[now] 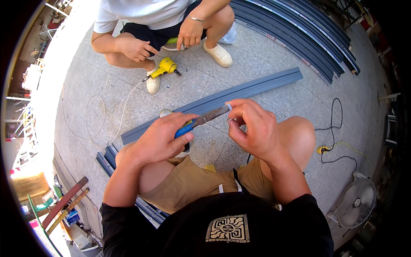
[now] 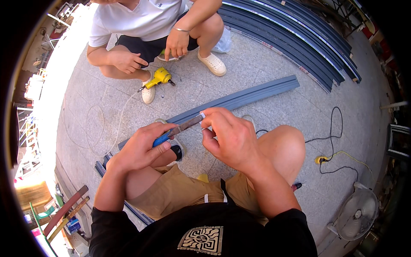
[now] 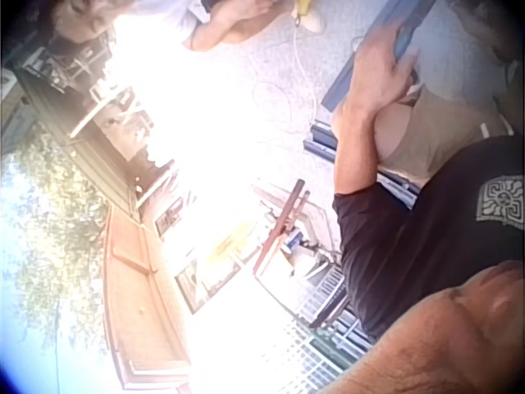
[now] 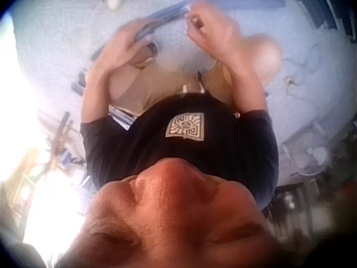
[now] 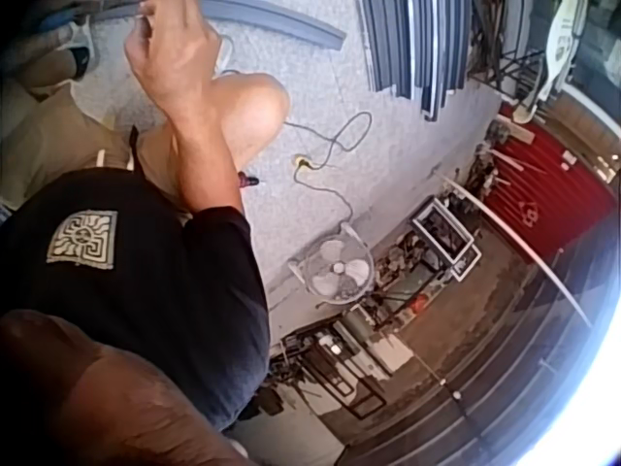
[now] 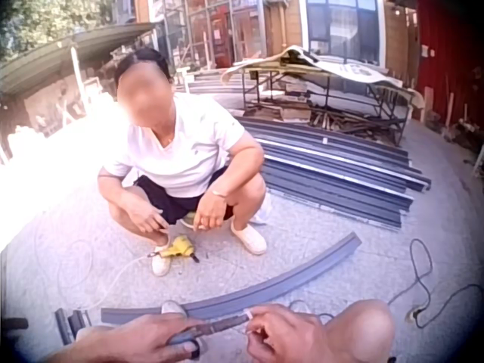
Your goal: The person holds a small metal component with pliers and then uses a power drill to secure a long metal strip onto a frame on the ground while another person assists.
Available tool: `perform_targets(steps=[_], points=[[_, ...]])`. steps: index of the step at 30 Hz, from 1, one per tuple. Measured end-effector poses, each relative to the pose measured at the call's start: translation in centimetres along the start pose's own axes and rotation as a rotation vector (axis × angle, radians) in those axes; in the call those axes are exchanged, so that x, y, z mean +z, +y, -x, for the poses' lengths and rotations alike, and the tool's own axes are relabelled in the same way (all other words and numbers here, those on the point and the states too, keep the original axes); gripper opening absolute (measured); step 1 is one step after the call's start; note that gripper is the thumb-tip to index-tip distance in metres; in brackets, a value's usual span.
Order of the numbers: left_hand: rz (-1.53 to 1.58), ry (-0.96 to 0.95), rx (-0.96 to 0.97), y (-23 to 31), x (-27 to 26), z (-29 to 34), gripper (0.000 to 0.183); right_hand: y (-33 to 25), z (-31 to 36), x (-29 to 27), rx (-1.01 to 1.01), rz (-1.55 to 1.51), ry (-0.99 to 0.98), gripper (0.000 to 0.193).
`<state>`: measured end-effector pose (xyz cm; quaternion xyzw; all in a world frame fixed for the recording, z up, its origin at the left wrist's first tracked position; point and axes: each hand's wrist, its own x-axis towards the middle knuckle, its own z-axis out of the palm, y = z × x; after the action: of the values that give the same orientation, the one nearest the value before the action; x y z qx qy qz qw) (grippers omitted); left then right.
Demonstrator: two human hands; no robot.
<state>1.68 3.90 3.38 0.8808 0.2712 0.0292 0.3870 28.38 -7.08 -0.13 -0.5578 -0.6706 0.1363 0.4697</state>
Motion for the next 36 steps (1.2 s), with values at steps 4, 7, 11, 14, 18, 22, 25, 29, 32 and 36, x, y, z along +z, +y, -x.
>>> perform_targets(steps=[4,7,11,14,18,22,25,29,32,36], points=[[-0.009,0.007,0.006,-0.1,0.1,0.0,0.050,0.0,-0.1,0.0,-0.016,0.009,0.004,0.023],[-0.019,0.009,0.011,-0.1,0.2,-0.2,0.050,0.1,0.0,-0.2,-0.008,0.001,0.000,0.023],[-0.011,0.006,0.007,-0.3,0.3,0.0,0.050,0.2,0.1,-0.2,-0.011,0.003,-0.006,0.023],[-0.028,0.012,-0.004,-0.2,0.2,0.0,0.051,0.1,0.1,-0.2,-0.013,-0.002,0.004,0.024],[-0.014,0.023,-0.002,-0.2,0.3,-0.1,0.050,0.2,0.0,-0.2,-0.034,0.008,0.019,0.025],[0.016,0.020,-0.026,-0.2,0.4,0.0,0.048,0.2,0.0,-0.2,-0.042,-0.010,0.027,0.026],[0.037,0.011,-0.052,-0.2,0.3,0.0,0.044,0.1,-0.1,-0.2,-0.050,-0.010,0.029,0.026],[0.042,0.036,-0.039,-0.3,0.4,0.0,0.039,0.0,-0.1,-0.3,-0.059,-0.001,0.027,0.026],[0.107,-0.014,-0.190,0.8,0.2,0.1,0.038,0.2,0.0,-0.2,-0.070,0.010,0.025,0.025],[0.073,-0.013,-0.254,0.9,0.2,0.1,0.034,0.0,0.2,0.0,0.055,-0.007,-0.003,0.026]])
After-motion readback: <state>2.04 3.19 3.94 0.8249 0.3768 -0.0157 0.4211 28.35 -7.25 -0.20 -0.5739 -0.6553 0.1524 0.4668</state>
